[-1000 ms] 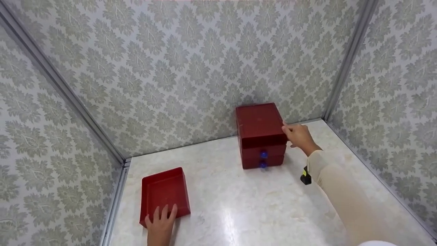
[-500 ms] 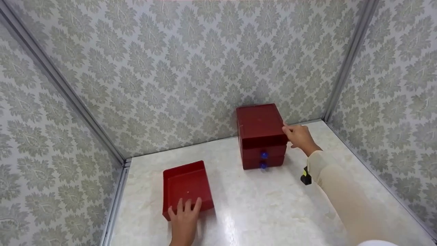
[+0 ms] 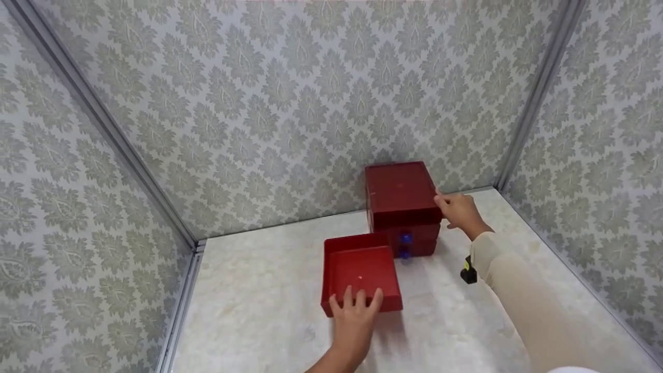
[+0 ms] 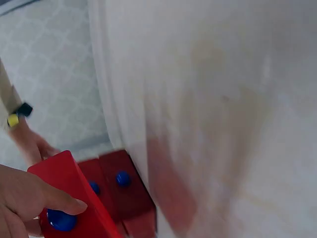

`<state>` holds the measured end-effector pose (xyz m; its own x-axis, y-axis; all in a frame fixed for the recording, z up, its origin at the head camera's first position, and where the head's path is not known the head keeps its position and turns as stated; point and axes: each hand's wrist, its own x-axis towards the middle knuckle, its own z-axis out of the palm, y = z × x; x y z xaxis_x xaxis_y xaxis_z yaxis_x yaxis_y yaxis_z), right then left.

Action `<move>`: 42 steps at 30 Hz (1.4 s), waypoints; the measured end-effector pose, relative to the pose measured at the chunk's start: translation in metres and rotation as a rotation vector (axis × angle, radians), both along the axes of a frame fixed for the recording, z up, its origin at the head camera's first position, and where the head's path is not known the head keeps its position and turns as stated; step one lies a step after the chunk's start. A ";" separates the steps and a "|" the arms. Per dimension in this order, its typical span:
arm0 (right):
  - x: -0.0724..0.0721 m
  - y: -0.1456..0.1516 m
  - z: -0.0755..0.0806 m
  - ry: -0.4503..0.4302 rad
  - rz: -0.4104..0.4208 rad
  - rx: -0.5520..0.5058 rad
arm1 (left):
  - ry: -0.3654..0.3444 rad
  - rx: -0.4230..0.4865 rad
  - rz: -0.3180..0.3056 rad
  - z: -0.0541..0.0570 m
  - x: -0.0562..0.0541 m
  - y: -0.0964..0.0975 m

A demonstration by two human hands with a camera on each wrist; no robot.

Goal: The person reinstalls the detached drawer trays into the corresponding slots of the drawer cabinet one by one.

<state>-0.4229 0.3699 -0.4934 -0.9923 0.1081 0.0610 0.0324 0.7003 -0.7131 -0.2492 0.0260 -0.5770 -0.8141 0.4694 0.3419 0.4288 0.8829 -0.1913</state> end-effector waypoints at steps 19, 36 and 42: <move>-0.001 -0.002 -0.003 0.057 -0.001 -0.006 | 0.000 -0.159 -0.097 0.029 0.017 0.100; 0.000 -0.002 -0.003 0.052 0.004 0.020 | 0.078 -0.188 -0.051 0.036 0.011 0.129; -0.001 0.000 -0.001 0.051 0.016 0.010 | 0.110 -0.162 -0.060 0.039 0.008 0.135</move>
<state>-0.4236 0.3694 -0.4943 -0.9895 0.0910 0.1125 -0.0153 0.7075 -0.7066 -0.2411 0.1610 -0.5384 -0.7449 0.5718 0.3438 0.4481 0.8105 -0.3773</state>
